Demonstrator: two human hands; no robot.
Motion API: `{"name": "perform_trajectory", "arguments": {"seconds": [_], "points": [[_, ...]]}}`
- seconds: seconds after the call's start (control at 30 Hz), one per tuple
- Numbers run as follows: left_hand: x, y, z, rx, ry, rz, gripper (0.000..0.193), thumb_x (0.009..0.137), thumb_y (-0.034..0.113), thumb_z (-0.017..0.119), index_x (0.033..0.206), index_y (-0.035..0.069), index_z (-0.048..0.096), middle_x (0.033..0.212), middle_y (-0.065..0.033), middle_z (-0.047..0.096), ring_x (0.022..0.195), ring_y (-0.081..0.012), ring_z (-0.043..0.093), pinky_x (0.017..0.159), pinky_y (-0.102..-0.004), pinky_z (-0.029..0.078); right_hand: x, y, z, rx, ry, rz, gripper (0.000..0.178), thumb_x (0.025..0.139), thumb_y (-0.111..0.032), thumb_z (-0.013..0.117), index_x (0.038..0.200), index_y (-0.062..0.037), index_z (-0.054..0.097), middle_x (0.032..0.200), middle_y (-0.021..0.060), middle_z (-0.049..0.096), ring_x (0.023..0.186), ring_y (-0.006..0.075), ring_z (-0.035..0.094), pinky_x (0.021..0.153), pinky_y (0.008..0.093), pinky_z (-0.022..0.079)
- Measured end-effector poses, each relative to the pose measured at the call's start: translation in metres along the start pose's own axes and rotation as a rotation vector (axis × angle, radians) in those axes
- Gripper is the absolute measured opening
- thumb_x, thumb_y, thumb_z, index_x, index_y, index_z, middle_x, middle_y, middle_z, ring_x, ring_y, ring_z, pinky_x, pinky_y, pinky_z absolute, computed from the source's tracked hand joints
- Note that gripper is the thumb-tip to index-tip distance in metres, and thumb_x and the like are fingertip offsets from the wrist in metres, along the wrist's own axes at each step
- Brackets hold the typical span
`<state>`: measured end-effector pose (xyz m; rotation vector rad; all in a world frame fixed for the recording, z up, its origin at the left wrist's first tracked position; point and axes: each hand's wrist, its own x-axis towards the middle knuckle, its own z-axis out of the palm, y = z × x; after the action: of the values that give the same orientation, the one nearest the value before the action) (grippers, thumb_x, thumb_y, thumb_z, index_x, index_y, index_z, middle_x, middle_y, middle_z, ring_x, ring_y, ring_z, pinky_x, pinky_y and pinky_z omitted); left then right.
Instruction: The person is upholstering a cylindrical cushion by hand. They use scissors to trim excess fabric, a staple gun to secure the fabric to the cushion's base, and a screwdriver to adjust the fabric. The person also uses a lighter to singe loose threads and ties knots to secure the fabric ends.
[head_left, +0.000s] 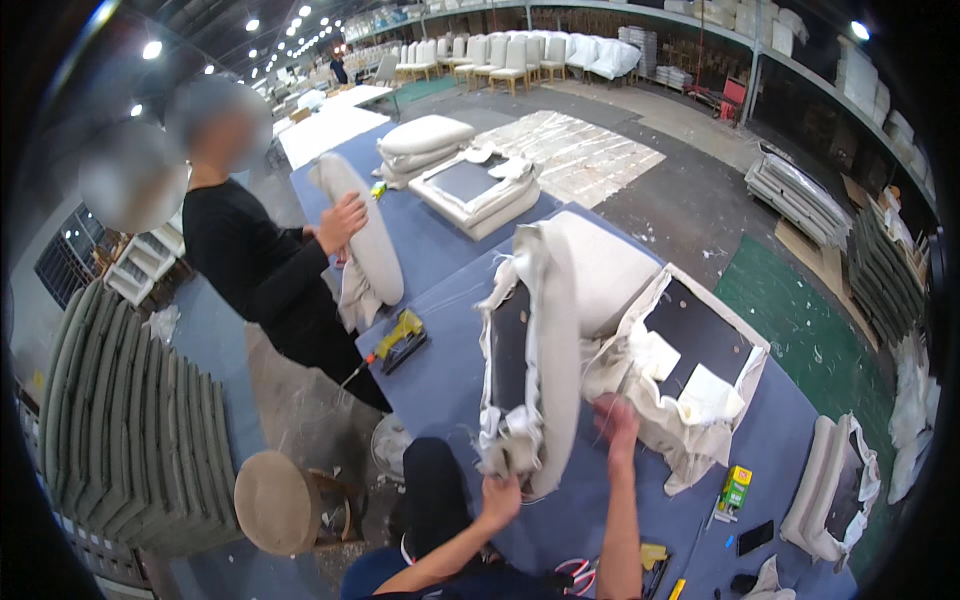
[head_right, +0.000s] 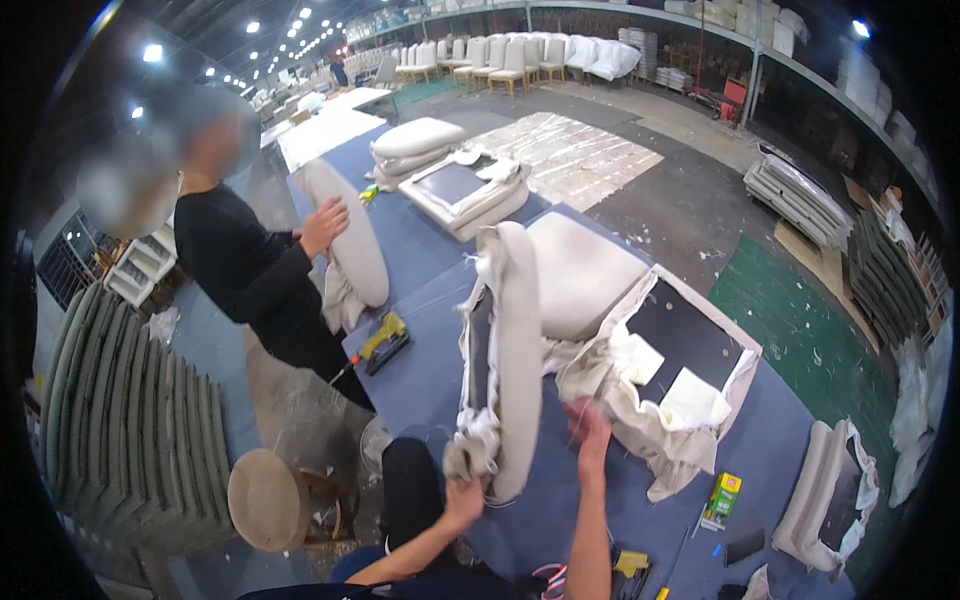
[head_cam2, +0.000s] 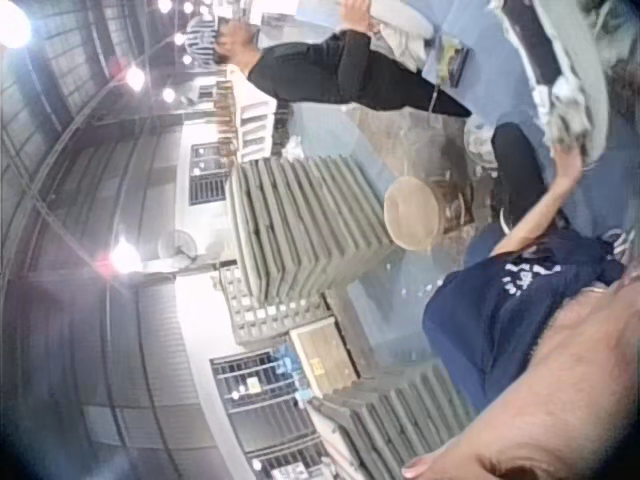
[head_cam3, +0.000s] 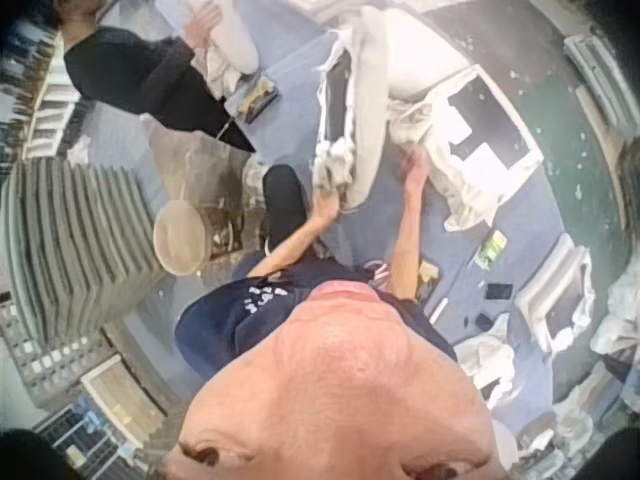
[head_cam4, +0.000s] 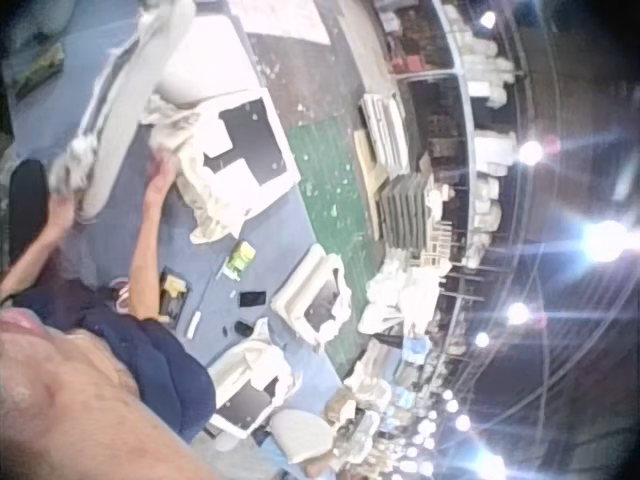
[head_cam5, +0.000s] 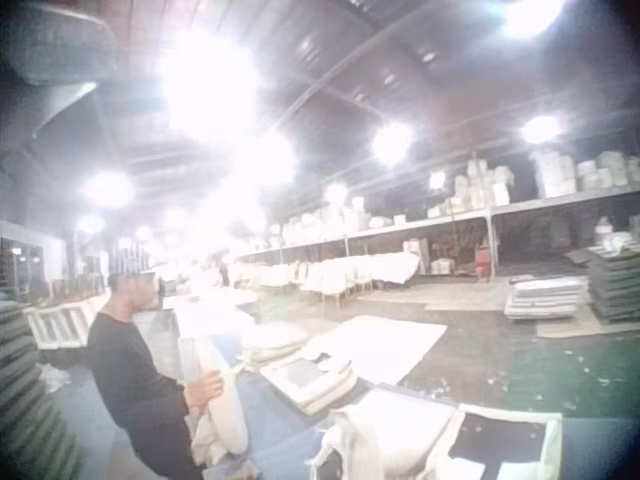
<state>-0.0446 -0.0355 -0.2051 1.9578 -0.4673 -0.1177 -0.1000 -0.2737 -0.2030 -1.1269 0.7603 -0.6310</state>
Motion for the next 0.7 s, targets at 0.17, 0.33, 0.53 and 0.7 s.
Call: {"name": "perform_trajectory", "arguments": {"seconds": [0.17,0.33,0.53,0.7], "points": [[-0.103,-0.081,0.005,-0.246,-0.686,0.079,0.045,0.086,0.0,0.062,0.131,0.001,0.057,0.12,-0.0213,0.065,0.114,-0.0371,0.062,0.1,-0.0403,0.048,-0.017,-0.174,0.051,-0.153,-0.167,-0.29,0.073,0.091,-0.045,0.064,0.151,-0.0086,0.044,0.126,0.0152,0.064,0.112,0.0213,0.06,0.101,0.0363,0.045],[-0.081,-0.09,-0.035,0.024,-0.894,0.393,0.062,0.078,-0.001,0.066,0.138,0.002,0.051,0.12,-0.0199,0.064,0.112,-0.0314,0.063,0.1,-0.0386,0.047,-0.117,-0.218,0.082,-0.601,0.029,-0.58,0.069,0.075,-0.012,0.078,0.139,-0.0037,0.053,0.12,0.0158,0.067,0.106,0.0208,0.064,0.095,0.0351,0.05],[0.102,-0.021,-0.094,-0.135,-0.714,0.198,0.033,0.093,0.031,0.07,0.098,-0.002,0.07,0.097,-0.0111,0.069,0.089,-0.0204,0.065,0.084,-0.0354,0.052,-0.197,-0.191,0.031,-0.707,0.047,-0.728,0.063,0.063,-0.005,0.079,0.125,-0.0029,0.063,0.118,0.018,0.069,0.108,0.027,0.067,0.099,0.0356,0.049],[0.211,-0.072,-0.099,-0.688,-0.293,-0.05,0.076,0.091,0.04,0.073,0.149,0.006,0.038,0.141,-0.0108,0.053,0.129,-0.0226,0.051,0.108,-0.0383,0.04,-0.247,-0.157,0.006,-0.569,-0.305,-0.901,0.066,0.059,-0.01,0.087,0.121,-0.0039,0.065,0.128,0.0211,0.067,0.116,0.0255,0.065,0.101,0.0374,0.048]]}}
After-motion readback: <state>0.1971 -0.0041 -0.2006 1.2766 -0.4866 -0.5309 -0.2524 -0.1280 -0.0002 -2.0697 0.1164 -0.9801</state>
